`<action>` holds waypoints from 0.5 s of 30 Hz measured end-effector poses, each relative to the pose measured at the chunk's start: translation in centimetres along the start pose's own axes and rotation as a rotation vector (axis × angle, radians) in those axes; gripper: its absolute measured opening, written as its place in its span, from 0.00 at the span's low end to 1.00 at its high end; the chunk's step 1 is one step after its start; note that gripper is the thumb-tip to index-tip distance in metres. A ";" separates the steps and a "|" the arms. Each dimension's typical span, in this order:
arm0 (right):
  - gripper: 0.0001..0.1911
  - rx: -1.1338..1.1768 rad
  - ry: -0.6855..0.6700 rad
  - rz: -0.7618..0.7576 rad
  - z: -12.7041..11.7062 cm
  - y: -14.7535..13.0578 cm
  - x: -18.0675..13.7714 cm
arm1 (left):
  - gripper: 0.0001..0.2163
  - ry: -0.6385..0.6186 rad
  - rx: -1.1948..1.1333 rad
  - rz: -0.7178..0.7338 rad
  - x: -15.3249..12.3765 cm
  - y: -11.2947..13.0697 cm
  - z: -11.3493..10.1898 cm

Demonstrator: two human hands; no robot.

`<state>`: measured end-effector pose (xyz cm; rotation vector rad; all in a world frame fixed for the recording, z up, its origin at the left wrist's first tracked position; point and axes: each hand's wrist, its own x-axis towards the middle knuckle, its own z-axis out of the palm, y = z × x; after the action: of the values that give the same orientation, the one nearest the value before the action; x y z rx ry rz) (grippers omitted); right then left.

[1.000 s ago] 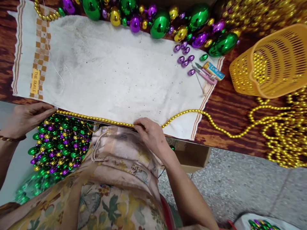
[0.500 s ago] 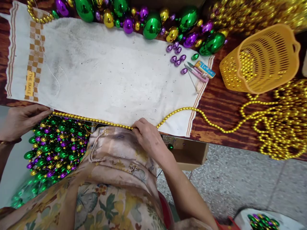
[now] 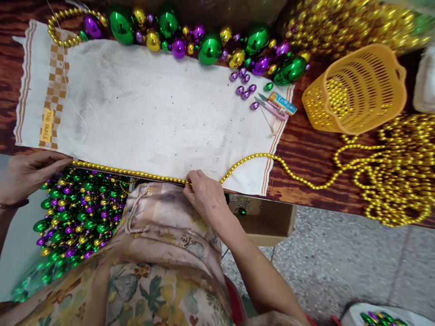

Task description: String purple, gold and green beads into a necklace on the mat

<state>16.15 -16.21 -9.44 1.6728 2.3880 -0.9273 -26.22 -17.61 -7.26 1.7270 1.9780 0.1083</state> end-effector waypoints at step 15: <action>0.11 -0.222 0.214 0.042 -6.2 4.9 1.5 | 0.17 0.372 0.297 0.544 7.5 11.1 0.9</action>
<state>21.50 -10.66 -7.08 1.8066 2.4653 -0.4760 -16.26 -8.67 -6.19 2.5657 1.7687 0.3602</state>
